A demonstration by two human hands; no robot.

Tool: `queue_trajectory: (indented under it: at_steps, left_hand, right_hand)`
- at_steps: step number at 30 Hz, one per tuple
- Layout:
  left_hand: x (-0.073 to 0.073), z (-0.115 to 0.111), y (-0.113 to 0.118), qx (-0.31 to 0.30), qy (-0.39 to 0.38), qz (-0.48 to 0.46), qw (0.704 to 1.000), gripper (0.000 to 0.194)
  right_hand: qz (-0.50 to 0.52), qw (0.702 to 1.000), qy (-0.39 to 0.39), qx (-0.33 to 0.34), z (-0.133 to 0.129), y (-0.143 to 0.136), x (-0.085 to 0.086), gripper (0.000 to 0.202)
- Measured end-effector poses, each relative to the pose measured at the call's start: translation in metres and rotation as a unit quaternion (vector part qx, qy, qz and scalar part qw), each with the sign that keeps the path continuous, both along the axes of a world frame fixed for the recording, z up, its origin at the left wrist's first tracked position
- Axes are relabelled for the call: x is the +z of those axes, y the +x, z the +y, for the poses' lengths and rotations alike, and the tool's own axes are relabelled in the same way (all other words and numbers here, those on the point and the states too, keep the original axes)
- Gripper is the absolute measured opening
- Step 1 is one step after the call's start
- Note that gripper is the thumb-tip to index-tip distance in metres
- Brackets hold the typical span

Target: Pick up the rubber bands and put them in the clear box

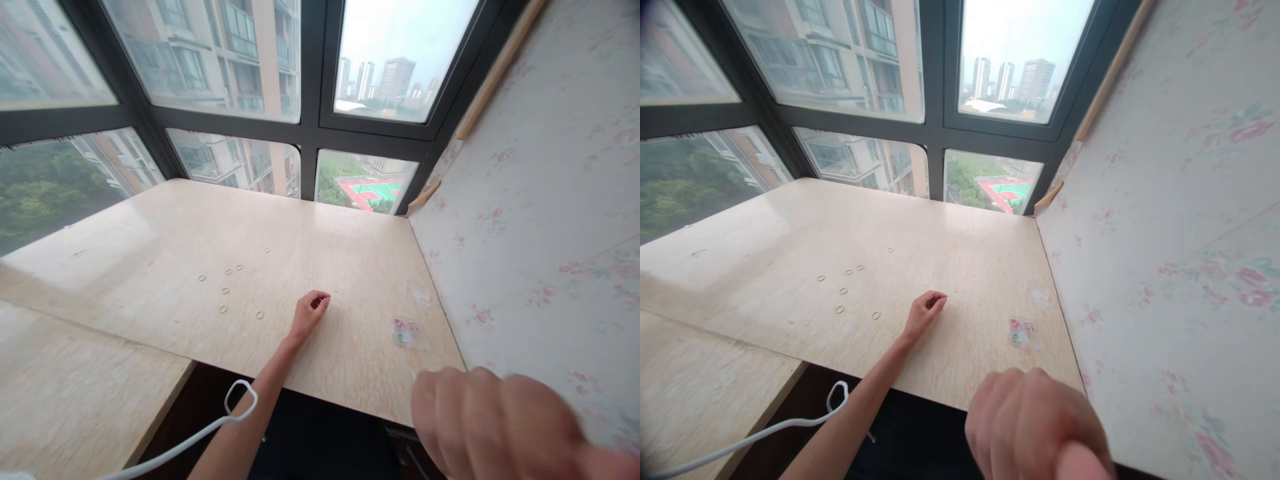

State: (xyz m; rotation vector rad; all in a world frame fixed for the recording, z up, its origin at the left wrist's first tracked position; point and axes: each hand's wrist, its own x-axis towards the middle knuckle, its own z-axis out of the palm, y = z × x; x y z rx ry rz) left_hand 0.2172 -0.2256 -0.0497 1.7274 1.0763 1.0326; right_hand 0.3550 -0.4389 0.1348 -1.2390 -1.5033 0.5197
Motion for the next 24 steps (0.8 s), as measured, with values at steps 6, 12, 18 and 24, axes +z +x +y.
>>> queue_trajectory:
  at_steps: [6, 12, 18, 24]
  left_hand:
    - [0.014, 0.07, -0.04, 0.146, 0.038, 0.14, 0.979, 0.024]
    - [0.032, 0.156, -0.09, 0.198, 0.029, 0.287, 0.937, 0.029]
    - [0.031, 0.199, -0.114, 0.139, 0.02, 0.43, 0.892, 0.033]
    - [0.035, 0.215, -0.118, 0.058, 0.052, 0.518, 0.852, 0.025]
  right_hand:
    - [0.196, 0.973, -0.118, -0.006, 0.034, -0.014, -0.104, 0.056]
    - [-0.02, 0.994, -0.105, 0.006, 0.032, 0.012, -0.182, 0.057]
    - [0.045, 0.985, -0.163, -0.042, 0.03, 0.01, -0.19, 0.066]
    - [0.047, 0.985, -0.161, -0.039, 0.032, 0.01, -0.192, 0.067]
